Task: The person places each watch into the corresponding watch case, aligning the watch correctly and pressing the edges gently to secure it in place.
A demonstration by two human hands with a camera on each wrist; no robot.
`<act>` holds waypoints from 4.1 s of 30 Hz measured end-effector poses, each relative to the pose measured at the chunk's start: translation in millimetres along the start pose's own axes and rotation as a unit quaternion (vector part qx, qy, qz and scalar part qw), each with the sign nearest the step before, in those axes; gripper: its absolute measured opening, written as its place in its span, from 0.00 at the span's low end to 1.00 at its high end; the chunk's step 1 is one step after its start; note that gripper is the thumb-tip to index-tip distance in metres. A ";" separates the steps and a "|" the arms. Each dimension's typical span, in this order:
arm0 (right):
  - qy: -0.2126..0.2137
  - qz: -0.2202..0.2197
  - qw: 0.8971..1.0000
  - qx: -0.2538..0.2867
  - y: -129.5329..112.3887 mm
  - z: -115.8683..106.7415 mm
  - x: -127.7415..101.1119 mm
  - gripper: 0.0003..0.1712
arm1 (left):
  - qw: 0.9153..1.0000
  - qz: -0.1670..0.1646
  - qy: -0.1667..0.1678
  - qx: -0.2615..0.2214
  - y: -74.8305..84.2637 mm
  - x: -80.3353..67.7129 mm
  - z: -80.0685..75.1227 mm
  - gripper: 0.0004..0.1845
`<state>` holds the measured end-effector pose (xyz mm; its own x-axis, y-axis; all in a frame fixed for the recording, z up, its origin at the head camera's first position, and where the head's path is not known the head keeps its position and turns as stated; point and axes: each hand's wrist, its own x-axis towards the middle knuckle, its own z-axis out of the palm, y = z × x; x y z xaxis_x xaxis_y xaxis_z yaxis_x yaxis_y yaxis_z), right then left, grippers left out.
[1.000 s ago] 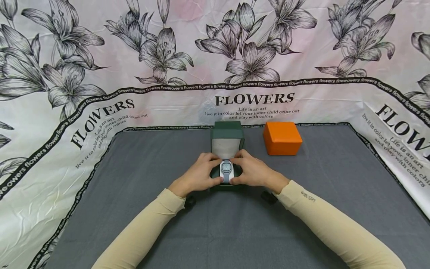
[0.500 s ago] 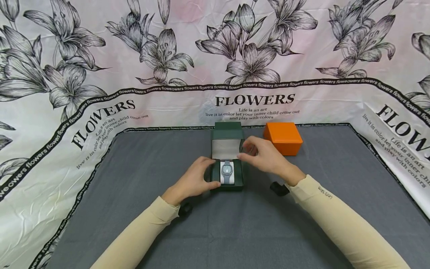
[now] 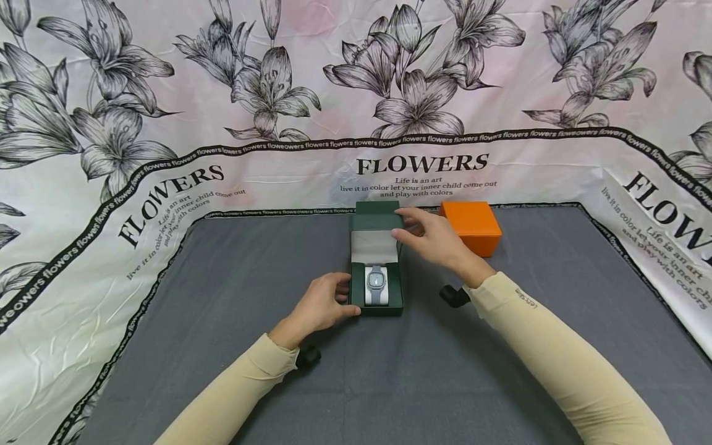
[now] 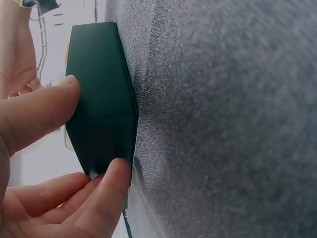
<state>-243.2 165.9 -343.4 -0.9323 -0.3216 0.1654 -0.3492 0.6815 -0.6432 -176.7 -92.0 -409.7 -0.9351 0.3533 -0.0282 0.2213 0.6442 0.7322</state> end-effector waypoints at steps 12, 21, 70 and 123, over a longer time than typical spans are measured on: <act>-0.011 -0.002 0.999 0.030 -2.9 -1.9 -9.3 0.32 | 0.997 -0.023 -0.001 -0.074 -1.8 -1.6 1.4 0.37; -0.007 -0.023 0.999 0.045 -1.9 3.3 -24.2 0.29 | 0.999 -0.016 0.008 -0.050 -1.1 -0.6 -0.8 0.35; 0.002 -0.124 0.992 0.015 15.2 39.0 -73.8 0.25 | 0.994 -0.038 0.038 -0.099 6.7 -0.4 7.2 0.30; -0.039 0.022 0.992 0.117 -39.3 109.1 -0.8 0.38 | 0.991 -0.036 0.118 -0.051 -50.3 -5.2 -62.6 0.26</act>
<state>-218.4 67.7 -399.8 -0.9329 -0.3512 0.0798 -0.2676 0.5277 -0.8062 -200.3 -168.7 -403.7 -0.9888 0.1323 0.0692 0.1343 0.5852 0.7997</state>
